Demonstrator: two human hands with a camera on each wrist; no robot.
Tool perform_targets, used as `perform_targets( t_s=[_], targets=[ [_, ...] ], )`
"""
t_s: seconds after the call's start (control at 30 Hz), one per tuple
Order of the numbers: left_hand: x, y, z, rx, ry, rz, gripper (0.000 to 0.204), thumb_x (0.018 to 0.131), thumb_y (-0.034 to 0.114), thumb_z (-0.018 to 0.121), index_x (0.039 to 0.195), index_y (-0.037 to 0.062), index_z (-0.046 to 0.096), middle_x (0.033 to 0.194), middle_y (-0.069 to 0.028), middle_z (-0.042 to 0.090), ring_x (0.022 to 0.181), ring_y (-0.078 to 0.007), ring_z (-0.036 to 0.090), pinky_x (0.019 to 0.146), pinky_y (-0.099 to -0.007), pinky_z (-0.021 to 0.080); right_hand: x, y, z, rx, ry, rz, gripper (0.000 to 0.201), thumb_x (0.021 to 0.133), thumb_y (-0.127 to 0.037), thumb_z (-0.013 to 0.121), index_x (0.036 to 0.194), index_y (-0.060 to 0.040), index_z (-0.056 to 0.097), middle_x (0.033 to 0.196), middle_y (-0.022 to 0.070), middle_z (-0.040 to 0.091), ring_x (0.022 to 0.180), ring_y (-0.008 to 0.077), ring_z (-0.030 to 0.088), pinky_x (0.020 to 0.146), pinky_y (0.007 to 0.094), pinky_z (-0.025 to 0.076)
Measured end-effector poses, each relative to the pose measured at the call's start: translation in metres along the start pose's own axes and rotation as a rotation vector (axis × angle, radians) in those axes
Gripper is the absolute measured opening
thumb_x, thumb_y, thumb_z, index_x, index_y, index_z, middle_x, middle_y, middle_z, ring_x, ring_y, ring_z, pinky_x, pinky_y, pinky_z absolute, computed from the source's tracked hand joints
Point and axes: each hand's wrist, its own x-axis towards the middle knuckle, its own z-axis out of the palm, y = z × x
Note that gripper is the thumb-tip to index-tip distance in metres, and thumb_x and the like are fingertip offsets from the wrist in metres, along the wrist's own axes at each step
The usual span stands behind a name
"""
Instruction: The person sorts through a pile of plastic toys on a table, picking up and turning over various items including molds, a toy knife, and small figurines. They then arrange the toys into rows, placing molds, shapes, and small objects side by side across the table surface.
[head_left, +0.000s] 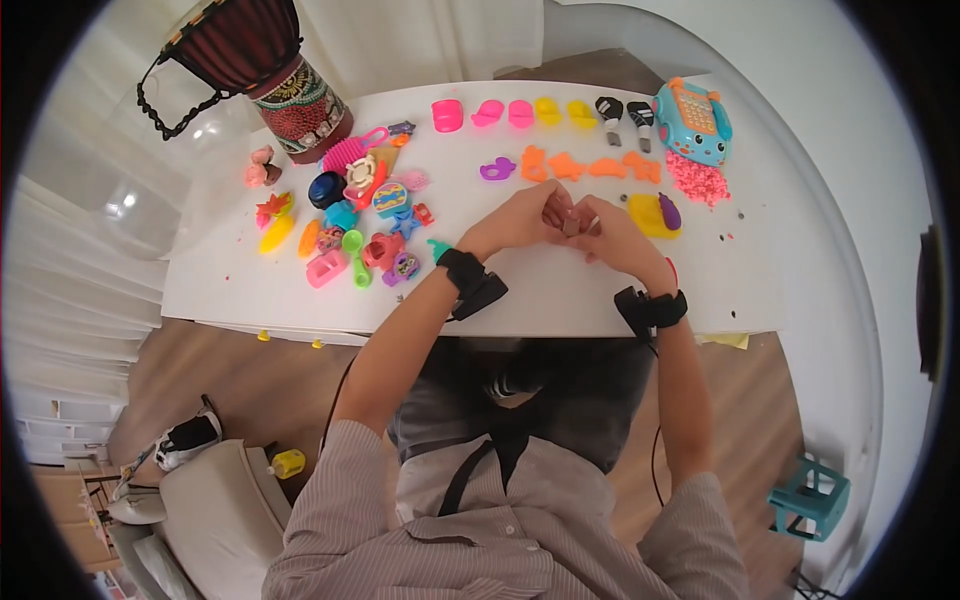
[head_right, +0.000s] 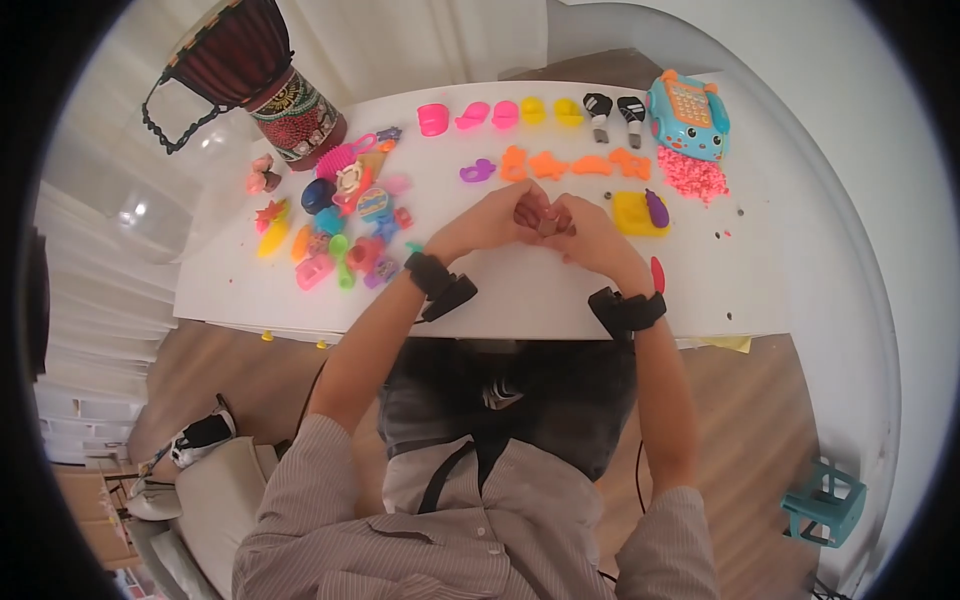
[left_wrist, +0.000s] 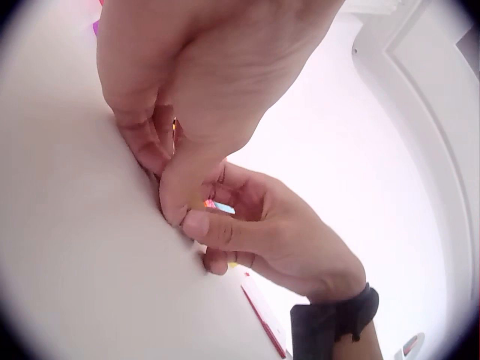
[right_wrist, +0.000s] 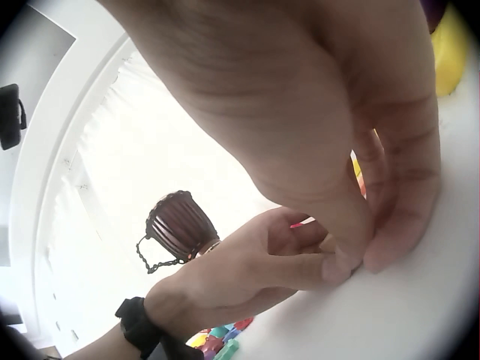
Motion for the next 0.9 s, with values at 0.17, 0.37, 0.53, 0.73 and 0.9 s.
perform_targets(
  t_s=[0.17, 0.37, 0.53, 0.73, 0.9],
  targets=[
    [-0.010, 0.034, -0.009, -0.029, 0.028, -0.140, 0.034, 0.088, 0.008, 0.081, 0.117, 0.0046, 0.063, 0.116, -0.0049, 0.068, 0.096, -0.0150, 0.068, 0.083, -0.0282, 0.055, -0.008, -0.003, 0.005, -0.051, 0.169, 0.018, 0.021, 0.089, -0.010, 0.075, 0.103, -0.0009, 0.062, 0.092, 0.0121, 0.063, 0.074, 0.0233, 0.068, 0.061, 0.0332, 0.056],
    [-0.070, 0.036, -0.046, -0.029, 0.443, -0.034, 0.017, 0.091, 0.005, 0.074, 0.105, 0.0035, 0.066, 0.107, -0.0020, 0.068, 0.088, -0.0113, 0.066, 0.078, -0.0258, 0.053, -0.019, -0.009, -0.004, -0.384, 0.352, -0.153, 0.016, 0.088, -0.012, 0.073, 0.097, -0.0022, 0.064, 0.098, 0.0155, 0.062, 0.088, 0.0349, 0.066, 0.076, 0.0446, 0.054],
    [-0.122, 0.047, -0.087, -0.079, 0.783, -0.102, 0.008, 0.095, 0.004, 0.070, 0.101, 0.0055, 0.065, 0.096, 0.0003, 0.064, 0.075, -0.0071, 0.060, 0.064, -0.0234, 0.048, -0.008, -0.001, 0.001, -0.582, 0.328, -0.172, 0.014, 0.089, -0.012, 0.069, 0.098, -0.0023, 0.067, 0.105, 0.0171, 0.062, 0.094, 0.0403, 0.065, 0.080, 0.0489, 0.054],
    [-0.139, 0.029, -0.137, -0.351, 1.335, 0.128, 0.003, 0.102, 0.013, 0.064, 0.101, 0.0107, 0.063, 0.093, 0.0011, 0.060, 0.070, -0.0056, 0.054, 0.056, -0.0211, 0.039, -0.006, -0.017, 0.014, -0.638, 0.368, -0.074, 0.026, 0.087, -0.013, 0.072, 0.111, -0.0036, 0.067, 0.109, 0.0170, 0.062, 0.097, 0.0386, 0.067, 0.082, 0.0473, 0.055],
    [-0.193, 0.008, -0.149, -0.271, 1.672, 0.201, 0.003, 0.102, 0.011, 0.062, 0.101, 0.0097, 0.059, 0.093, -0.0004, 0.058, 0.064, -0.0054, 0.047, 0.055, -0.0193, 0.035, -0.002, -0.050, 0.036, -0.436, 0.241, -0.212, 0.034, 0.086, -0.015, 0.076, 0.116, -0.0046, 0.066, 0.112, 0.0156, 0.062, 0.100, 0.0371, 0.066, 0.083, 0.0442, 0.055]
  ],
)
